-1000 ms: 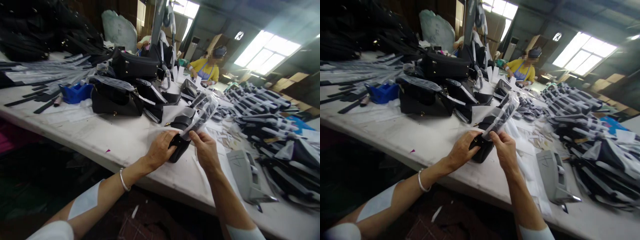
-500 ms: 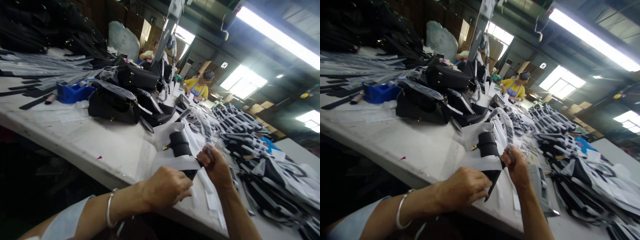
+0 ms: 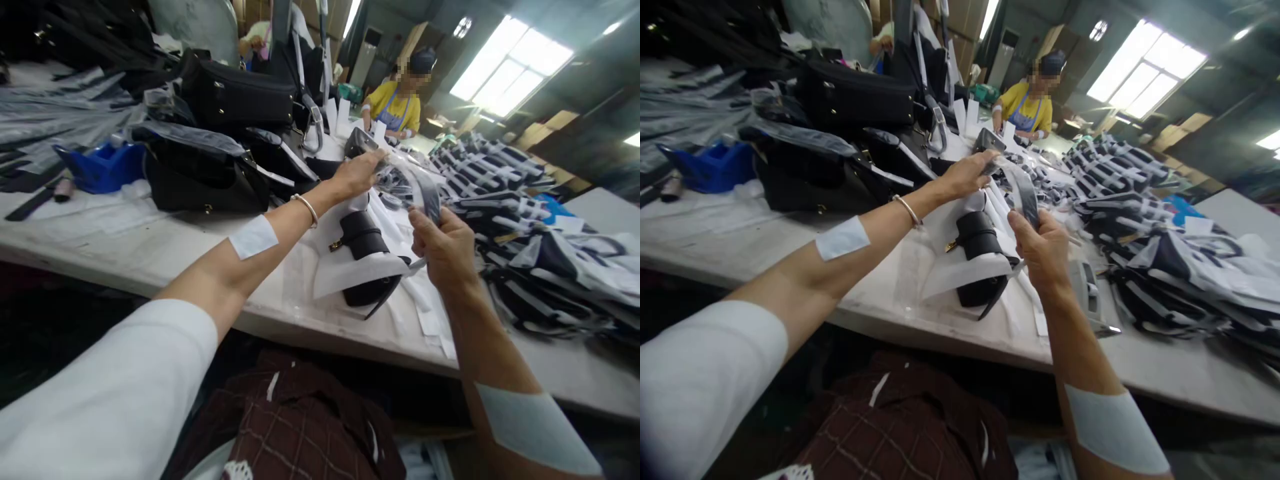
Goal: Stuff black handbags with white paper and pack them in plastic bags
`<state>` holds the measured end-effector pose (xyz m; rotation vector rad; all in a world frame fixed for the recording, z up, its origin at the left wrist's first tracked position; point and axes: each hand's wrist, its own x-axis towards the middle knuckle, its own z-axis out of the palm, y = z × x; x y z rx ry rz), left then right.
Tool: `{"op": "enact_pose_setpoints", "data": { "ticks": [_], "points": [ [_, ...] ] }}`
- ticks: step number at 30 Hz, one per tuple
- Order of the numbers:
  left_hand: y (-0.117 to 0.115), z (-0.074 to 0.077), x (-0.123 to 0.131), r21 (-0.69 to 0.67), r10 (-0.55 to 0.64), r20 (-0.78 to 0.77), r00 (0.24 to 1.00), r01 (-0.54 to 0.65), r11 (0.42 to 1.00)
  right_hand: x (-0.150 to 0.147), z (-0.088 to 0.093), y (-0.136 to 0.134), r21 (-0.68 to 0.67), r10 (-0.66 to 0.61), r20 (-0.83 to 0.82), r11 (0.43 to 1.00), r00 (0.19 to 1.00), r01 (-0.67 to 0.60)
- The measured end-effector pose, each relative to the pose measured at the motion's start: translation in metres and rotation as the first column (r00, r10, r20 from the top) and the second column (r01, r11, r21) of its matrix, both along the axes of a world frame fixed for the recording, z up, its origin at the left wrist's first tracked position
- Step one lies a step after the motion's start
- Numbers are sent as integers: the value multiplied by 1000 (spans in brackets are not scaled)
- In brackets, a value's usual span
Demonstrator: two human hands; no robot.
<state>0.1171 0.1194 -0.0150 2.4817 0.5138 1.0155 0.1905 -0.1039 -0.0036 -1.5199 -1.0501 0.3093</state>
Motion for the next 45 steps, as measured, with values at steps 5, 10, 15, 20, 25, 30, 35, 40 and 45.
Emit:
{"op": "enact_pose_setpoints", "data": {
  "ticks": [5,10,15,20,25,30,35,40,45],
  "points": [
    [-4,-8,-24,-20,116,76,990,-115,993,20,-31,-36,158,-5,1,987,1000,5],
    [-46,-65,-95,-168,8,108,994,10,986,35,-89,-89,-54,-4,-93,999,996,-1],
    [-114,-139,-130,-355,150,-13,989,-145,924,-1,-142,-100,-227,-22,-206,973,978,-26],
    [-177,-147,-113,-16,67,65,996,-66,998,-45,-134,-87,-130,-94,-109,988,990,79],
    [-209,-151,-94,170,-74,-72,995,85,982,-40,-122,-83,-54,-92,-151,995,984,85],
    [-213,-162,-94,119,30,-63,998,-23,993,4,-142,-83,-48,-66,-291,997,954,55],
    [-180,-160,-94,79,78,-10,997,-77,994,-6,-154,-70,-109,60,-276,990,959,-93],
    [-132,-149,-103,93,116,-50,992,-111,989,-46,-166,-55,-118,75,-129,989,989,-90],
    [-119,-140,-136,106,296,-64,953,-289,952,-41,-162,-78,-169,171,1,971,985,-169]
  ]
}}
